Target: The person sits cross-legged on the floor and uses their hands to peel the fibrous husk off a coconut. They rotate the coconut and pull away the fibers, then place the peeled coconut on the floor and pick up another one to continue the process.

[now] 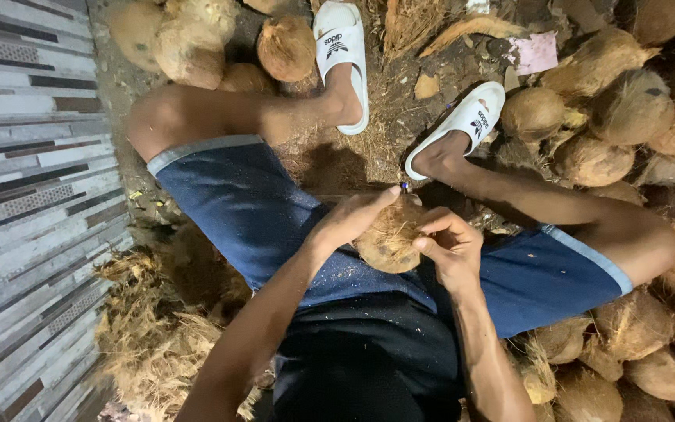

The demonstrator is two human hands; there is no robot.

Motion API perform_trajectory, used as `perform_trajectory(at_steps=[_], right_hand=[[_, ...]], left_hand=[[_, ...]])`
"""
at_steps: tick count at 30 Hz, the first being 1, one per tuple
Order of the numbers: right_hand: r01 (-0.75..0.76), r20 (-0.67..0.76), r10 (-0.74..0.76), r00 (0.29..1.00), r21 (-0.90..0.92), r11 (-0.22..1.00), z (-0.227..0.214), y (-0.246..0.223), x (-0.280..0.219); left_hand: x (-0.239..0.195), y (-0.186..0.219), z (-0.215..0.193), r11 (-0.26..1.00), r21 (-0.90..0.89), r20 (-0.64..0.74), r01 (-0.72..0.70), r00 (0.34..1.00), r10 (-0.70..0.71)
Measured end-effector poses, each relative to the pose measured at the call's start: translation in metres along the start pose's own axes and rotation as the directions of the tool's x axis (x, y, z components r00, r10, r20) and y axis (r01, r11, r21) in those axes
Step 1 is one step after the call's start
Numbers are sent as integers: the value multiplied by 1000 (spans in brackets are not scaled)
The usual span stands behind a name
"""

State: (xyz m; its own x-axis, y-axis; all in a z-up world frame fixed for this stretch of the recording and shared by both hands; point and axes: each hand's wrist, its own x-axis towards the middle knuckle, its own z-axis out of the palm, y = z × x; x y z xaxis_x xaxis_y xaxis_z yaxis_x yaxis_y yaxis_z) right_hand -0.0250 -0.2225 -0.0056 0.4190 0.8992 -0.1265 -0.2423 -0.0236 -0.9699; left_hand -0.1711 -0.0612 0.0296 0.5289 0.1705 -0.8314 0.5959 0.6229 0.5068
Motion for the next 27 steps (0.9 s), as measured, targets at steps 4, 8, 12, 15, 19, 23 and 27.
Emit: perform_trajectory(at_steps=[4, 8, 12, 15, 19, 23, 27], right_hand=[[-77, -63, 81, 995, 63, 995, -14, 15, -8], [-62, -10, 61, 998, -63, 996, -7, 15, 2], [-83, -16, 82, 996, -91, 992, 6, -1, 11], [-125, -19, 124, 992, -63, 990, 10, -4, 12], [-151, -84, 154, 985, 42, 988, 11, 1, 10], [-157, -197, 174, 965, 96, 983, 25, -10, 16], [-149, -268, 177, 947, 123, 981, 37, -18, 23]], left_hand=[[2, 2, -3, 936, 348, -155, 41, 988, 15], [-12, 29, -9, 753, 545, -18, -369, 892, 451], [-8, -5, 12, 855, -36, -76, -518, 854, 515], [-2, -23, 15, 792, -138, -107, -595, 804, 585], [3, -34, 19, 648, -99, -124, -755, 656, 745], [17, -35, 27, 481, -30, -245, -876, 473, 846], [36, -53, 26, 463, 63, -274, -884, 431, 860]])
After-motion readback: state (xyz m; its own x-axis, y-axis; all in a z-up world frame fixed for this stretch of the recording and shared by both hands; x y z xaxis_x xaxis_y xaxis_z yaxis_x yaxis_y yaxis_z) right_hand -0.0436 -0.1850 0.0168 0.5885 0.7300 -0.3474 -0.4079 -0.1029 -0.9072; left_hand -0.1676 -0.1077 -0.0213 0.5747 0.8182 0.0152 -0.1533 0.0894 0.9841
